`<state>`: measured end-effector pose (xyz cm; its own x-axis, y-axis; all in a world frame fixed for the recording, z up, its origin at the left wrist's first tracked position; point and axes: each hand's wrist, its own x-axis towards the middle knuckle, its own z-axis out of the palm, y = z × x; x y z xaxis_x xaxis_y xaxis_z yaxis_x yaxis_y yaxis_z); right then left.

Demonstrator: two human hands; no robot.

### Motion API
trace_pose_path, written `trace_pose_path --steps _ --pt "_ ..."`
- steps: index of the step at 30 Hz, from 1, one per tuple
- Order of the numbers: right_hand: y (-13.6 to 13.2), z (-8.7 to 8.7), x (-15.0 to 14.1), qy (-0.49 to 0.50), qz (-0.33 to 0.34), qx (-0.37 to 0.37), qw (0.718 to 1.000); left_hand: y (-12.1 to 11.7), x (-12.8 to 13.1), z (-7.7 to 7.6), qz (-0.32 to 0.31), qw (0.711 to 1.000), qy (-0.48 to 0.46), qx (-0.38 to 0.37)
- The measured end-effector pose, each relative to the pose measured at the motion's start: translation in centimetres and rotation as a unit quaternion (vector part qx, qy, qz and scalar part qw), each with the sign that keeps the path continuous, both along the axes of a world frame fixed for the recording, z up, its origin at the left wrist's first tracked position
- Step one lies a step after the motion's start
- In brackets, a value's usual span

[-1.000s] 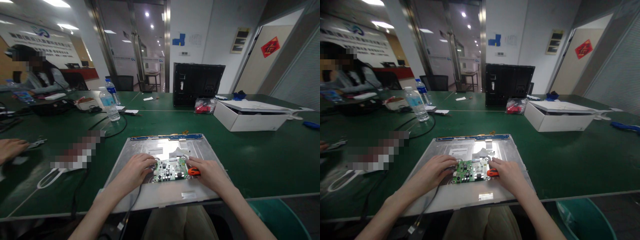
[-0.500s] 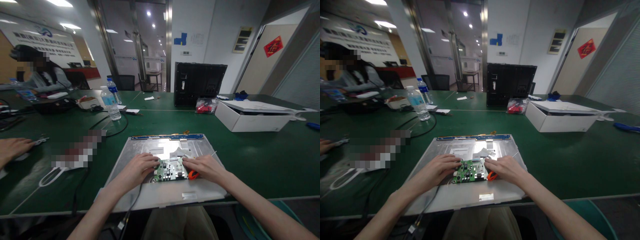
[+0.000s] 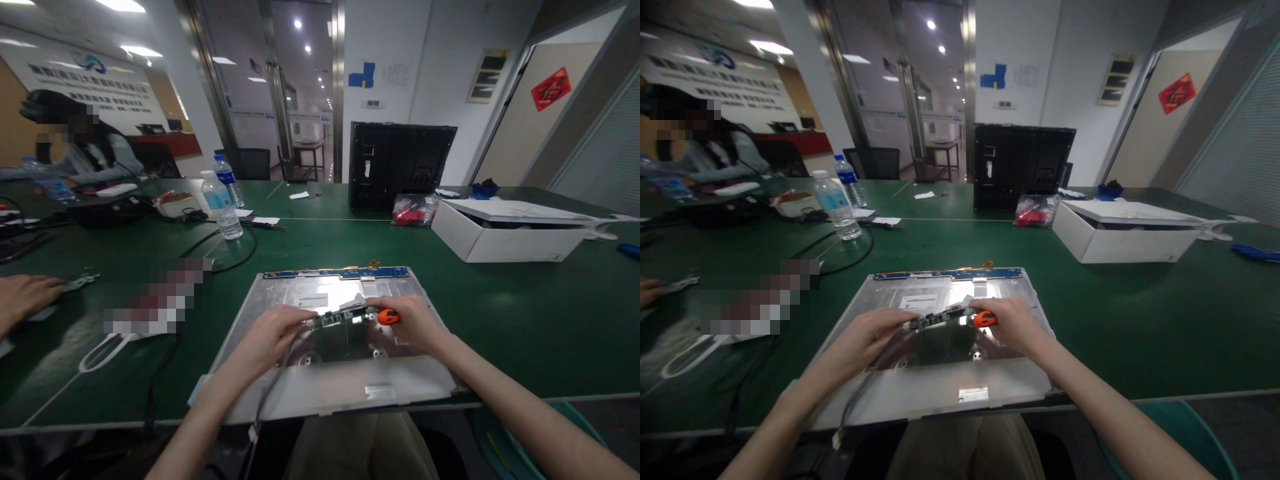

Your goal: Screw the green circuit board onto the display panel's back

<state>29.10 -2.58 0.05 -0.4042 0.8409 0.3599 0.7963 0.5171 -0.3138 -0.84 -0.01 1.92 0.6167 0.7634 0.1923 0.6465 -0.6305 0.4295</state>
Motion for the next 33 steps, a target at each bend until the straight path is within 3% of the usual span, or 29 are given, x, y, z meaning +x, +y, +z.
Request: trace_pose_path --steps 7,13,20,33 --pt "-0.8 -0.5 0.5 -0.078 0.052 -0.004 0.996 -0.2 -0.4 -0.5 0.030 0.998 0.048 0.022" --pt "-1.9 -0.5 0.8 -0.181 0.034 -0.032 0.982 -0.5 -0.9 -1.3 0.035 0.995 0.071 0.062" --pt "-3.3 -1.1 2.2 -0.122 0.003 -0.025 0.992 -2.0 -1.3 -1.5 0.037 0.996 0.030 0.070" --pt "-4.3 -2.0 -0.2 -0.118 0.019 -0.062 0.991 -2.6 -1.7 -3.6 0.053 0.995 0.027 0.077"
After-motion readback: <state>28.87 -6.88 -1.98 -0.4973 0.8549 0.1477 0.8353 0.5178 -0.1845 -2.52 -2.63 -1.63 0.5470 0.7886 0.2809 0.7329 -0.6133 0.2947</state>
